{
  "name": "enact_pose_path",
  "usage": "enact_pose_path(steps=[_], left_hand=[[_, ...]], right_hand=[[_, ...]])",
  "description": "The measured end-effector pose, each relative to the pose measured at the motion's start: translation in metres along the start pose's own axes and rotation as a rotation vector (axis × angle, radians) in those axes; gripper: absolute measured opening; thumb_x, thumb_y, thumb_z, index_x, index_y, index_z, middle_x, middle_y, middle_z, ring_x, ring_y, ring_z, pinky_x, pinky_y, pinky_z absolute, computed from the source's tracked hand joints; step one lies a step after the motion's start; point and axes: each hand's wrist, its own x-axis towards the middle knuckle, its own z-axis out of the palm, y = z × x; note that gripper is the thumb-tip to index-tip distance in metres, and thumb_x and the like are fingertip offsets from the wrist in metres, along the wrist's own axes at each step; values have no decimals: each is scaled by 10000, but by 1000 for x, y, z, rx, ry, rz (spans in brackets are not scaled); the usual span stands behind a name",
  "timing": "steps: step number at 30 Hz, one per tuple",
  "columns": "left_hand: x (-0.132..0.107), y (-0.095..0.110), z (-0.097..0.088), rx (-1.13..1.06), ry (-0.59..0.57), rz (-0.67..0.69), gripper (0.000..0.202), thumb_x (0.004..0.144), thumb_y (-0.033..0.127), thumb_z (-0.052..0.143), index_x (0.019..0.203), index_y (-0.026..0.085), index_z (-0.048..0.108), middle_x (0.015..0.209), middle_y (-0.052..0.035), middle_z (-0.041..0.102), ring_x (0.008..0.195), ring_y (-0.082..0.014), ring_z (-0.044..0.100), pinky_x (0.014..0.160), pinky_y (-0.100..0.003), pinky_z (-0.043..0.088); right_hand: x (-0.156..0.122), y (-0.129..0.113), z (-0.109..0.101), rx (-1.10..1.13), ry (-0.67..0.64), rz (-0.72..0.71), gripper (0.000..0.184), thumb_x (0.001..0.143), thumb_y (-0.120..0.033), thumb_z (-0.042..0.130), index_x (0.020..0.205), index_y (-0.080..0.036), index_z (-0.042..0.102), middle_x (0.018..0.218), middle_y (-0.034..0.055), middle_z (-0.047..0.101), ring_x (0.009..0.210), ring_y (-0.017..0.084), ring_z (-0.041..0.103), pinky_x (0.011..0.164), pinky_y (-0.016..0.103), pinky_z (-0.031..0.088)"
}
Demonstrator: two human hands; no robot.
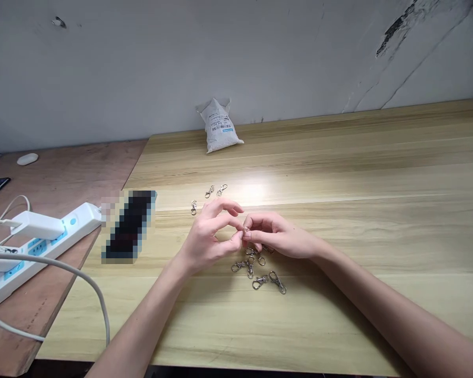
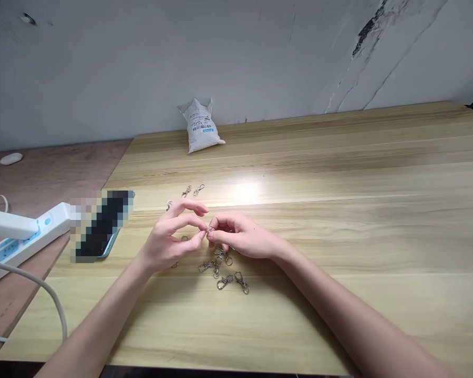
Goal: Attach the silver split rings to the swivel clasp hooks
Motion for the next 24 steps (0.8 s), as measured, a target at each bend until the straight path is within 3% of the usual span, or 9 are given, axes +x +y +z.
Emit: enact_pose_path(steps=[8, 13, 19, 24], left_hand=[[1, -1, 0, 114, 23, -38, 100, 788, 111, 603, 774, 207, 627, 1002, -25, 627, 986, -194, 598, 900, -385, 404], [1, -4, 2, 166, 26, -20, 100, 792, 105, 603, 794, 202, 628, 994, -20, 631, 971, -182, 606, 884, -363, 377], [0, -5, 2, 185, 52, -16, 68, 811, 136, 602, 793, 200, 615, 999, -30, 637, 976, -189, 601, 886, -367, 401], [1, -3, 2, 200, 119, 32, 74, 800, 124, 630, 800, 198, 624, 994, -28, 639, 958, -185, 608, 879, -370, 406]], right_hand=[[-3, -2, 1, -389, 260, -108, 328, 993, -359, 383, 810, -178, 587, 702, -10, 523, 594, 102, 417, 574, 258, 337], [-2, -2, 3, -516, 266, -153, 340, 994, -353, 403, 753, -181, 571, 629, -34, 426, 580, 101, 356, 566, 258, 302], [0, 4, 4, -358, 220, -113, 292, 967, -398, 476, 864, -171, 629, 638, -36, 464, 560, 89, 371, 523, 239, 304], [0, 3, 6, -102, 174, -62, 248, 914, -386, 578, 800, -167, 597, 627, -45, 489, 548, 72, 397, 501, 214, 322]])
